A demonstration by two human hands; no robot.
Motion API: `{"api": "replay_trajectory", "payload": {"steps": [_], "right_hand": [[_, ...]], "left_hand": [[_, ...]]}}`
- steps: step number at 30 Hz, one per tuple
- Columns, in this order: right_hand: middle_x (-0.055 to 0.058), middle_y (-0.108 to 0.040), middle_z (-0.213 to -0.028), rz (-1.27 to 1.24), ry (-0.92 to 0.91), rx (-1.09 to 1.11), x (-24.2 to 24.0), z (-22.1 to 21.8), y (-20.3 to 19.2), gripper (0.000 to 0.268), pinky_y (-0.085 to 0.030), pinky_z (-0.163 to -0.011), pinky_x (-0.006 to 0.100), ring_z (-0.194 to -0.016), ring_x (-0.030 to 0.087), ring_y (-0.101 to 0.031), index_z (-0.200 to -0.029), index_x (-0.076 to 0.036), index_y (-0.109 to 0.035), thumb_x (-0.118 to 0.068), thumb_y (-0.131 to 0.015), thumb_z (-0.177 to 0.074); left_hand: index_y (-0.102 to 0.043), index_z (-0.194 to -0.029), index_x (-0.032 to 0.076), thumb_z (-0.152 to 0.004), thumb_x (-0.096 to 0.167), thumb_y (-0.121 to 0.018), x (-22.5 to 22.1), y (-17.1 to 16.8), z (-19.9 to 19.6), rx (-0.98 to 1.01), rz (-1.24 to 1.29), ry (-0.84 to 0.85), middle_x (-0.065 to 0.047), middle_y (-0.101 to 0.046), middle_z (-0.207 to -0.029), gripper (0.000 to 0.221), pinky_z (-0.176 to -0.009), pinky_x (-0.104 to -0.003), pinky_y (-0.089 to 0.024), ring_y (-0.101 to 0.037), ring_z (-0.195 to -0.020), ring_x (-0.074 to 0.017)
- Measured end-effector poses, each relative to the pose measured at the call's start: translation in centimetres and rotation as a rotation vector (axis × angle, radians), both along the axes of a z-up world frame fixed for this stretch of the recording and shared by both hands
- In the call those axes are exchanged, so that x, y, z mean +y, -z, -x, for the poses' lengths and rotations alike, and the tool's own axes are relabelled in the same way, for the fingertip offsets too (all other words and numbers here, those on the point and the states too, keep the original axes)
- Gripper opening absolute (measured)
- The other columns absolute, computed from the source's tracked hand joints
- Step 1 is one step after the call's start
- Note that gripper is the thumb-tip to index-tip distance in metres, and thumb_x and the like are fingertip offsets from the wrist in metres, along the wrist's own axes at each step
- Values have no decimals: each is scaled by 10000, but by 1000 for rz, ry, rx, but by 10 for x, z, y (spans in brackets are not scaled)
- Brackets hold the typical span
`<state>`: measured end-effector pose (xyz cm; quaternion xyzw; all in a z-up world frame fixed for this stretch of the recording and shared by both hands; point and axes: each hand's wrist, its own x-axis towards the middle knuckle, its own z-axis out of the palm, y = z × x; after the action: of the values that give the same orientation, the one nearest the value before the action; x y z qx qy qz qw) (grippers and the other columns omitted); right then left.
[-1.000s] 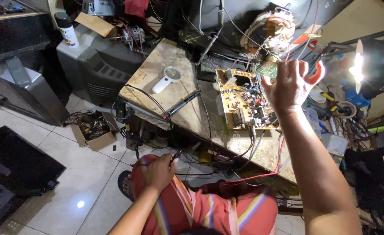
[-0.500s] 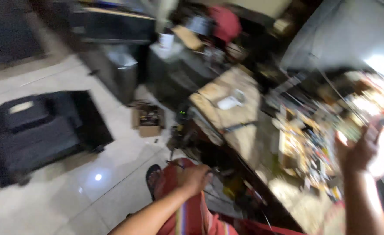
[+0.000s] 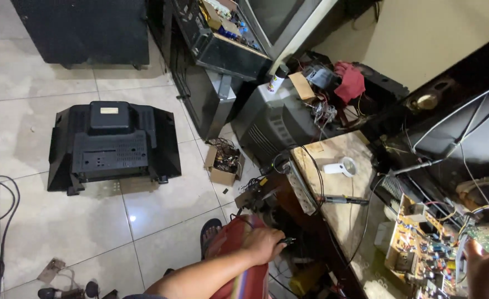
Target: Diagnosing and repairing a circuit board from a CRT television using a multimeter, magnifying glass, and soldering iron.
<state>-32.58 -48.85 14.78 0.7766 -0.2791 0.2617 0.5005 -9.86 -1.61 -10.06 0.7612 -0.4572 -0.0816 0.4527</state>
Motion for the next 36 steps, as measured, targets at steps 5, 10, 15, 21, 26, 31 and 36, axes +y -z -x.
{"api": "replay_trajectory", "payload": {"steps": [5,10,15,21,26,31,36], "right_hand": [[-29,-728,-1198,-10,76,-19,-6,-2,6,642,-625,-665,114,-768,41,-685,-1533,-105,-606,-463,-859,-1064],[10,-691,-1088,-112,20,-40,4,-9,0,613,-606,-546,148,-673,69,-663,-1523,-58,-576,-365,-878,-1086],[74,-602,-1255,-11,92,-70,10,-10,-1,646,-568,-691,215,-994,158,-633,-1473,-146,-574,-424,-897,-988],[16,-673,-1154,60,352,6,110,-27,-55,878,-338,-1101,486,-1085,170,-622,-1504,-88,-664,-775,-737,-961],[131,-600,-1169,-181,-82,-103,131,-43,-63,546,-407,-987,696,-1043,323,-620,-1206,-105,-600,-363,-915,-842],[174,-558,-1162,-175,-104,-87,135,-49,-66,719,-627,-833,374,-1036,312,-619,-1316,-22,-510,-273,-911,-774],[75,-595,-1096,-129,-33,-66,137,-45,-69,486,-386,-1047,632,-980,241,-608,-1166,-140,-630,-379,-913,-851]], "left_hand": [[-649,-1023,51,-980,290,-595,3,1,-3,-69,-37,-19,-162,-721,-938,249,-698,-505,-515,-674,-788,-408],[-655,-1068,33,-984,274,-589,7,-2,-6,-55,-43,-11,-177,-718,-958,263,-713,-508,-524,-681,-806,-402],[-677,-1075,18,-989,233,-607,17,-19,-8,-15,-102,45,-155,-731,-957,242,-728,-476,-556,-700,-763,-348],[-670,-1040,122,-929,326,-629,16,-20,-2,-56,14,13,-105,-732,-920,236,-642,-485,-520,-683,-742,-373],[-713,-1117,30,-904,285,-660,10,-21,-3,-76,84,-53,-138,-762,-1104,337,-750,-424,-580,-730,-878,-358],[-692,-1123,68,-898,270,-653,7,-26,-3,-83,54,-20,-126,-752,-1031,305,-723,-447,-564,-712,-838,-366],[-689,-1110,59,-889,226,-662,5,-31,-2,-53,101,8,-109,-754,-1029,278,-748,-421,-567,-715,-858,-343]]}}
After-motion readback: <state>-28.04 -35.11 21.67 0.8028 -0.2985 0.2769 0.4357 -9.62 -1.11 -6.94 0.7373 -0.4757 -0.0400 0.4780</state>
